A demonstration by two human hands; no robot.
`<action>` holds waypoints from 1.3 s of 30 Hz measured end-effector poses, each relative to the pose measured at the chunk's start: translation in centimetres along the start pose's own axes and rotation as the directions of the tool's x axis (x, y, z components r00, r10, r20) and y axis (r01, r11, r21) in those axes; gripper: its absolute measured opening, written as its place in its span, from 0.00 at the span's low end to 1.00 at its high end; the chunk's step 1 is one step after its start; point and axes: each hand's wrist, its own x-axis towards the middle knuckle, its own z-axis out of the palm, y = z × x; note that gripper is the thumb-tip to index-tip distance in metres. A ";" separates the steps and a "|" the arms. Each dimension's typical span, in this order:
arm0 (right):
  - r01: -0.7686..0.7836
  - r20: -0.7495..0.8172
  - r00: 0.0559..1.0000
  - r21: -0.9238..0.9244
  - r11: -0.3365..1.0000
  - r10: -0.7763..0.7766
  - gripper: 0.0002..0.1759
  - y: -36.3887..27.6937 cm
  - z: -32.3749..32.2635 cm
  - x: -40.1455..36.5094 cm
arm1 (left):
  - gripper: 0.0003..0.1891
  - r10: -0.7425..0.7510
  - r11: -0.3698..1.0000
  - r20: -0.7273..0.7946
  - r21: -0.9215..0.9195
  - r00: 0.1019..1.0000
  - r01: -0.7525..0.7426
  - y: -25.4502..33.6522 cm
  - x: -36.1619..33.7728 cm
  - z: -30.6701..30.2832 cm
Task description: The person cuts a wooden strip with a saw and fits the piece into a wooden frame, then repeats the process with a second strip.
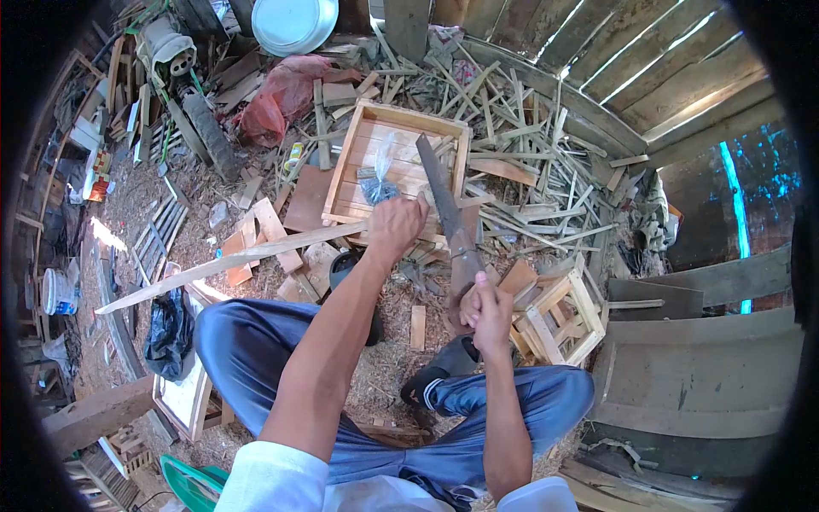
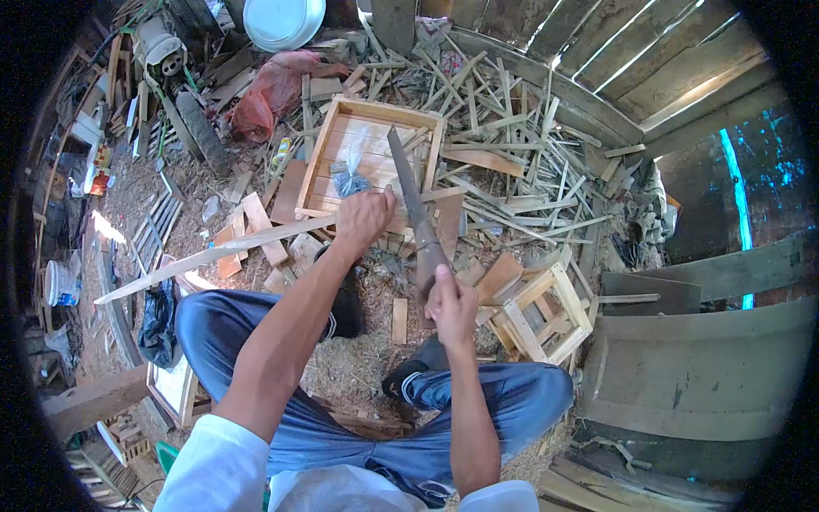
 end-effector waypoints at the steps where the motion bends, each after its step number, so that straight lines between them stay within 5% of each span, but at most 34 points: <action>1: -0.004 0.003 1.000 0.000 1.000 0.004 0.29 -0.2 0.5 -0.6 | 0.29 -0.017 1.000 0.034 0.004 0.999 0.017 0.1 0.0 -0.2; 3: 0.275 -0.044 0.943 -0.456 0.847 -0.330 0.29 -0.3 1.6 -2.0 | 0.29 -0.038 0.999 0.072 0.010 0.997 0.037 0.2 0.1 -0.4; 7: 0.208 -0.049 0.970 -0.342 0.917 -0.239 0.30 -2.1 1.8 -2.0 | 0.29 -0.027 0.999 0.045 0.020 0.999 0.026 0.1 0.2 -0.4; 22: 0.174 0.027 0.983 -0.413 0.894 -0.179 0.31 0.1 1.9 2.3 | 0.28 -0.046 0.999 0.038 0.018 0.998 0.046 0.2 0.2 0.0; 30: 0.218 0.018 0.971 -0.491 0.843 -0.240 0.29 2.1 1.6 2.7 | 0.29 -0.077 0.997 0.039 -0.006 0.996 0.077 0.5 0.2 -0.1; 34: 0.268 0.031 0.953 -0.542 0.796 -0.300 0.29 3.3 -0.8 -2.9 | 0.29 -0.083 0.997 0.039 -0.006 0.996 0.083 0.1 0.2 0.1; 37: 0.071 -0.055 0.993 -0.445 0.892 -0.106 0.28 2.2 -0.9 -5.5 | 0.29 -0.093 0.996 0.023 0.007 0.995 0.093 0.2 0.1 0.1; 39: 0.214 -0.004 0.965 -0.572 0.792 -0.263 0.29 2.7 -0.1 -3.1 | 0.29 -0.084 0.996 0.008 0.011 0.996 0.084 0.5 -0.1 0.1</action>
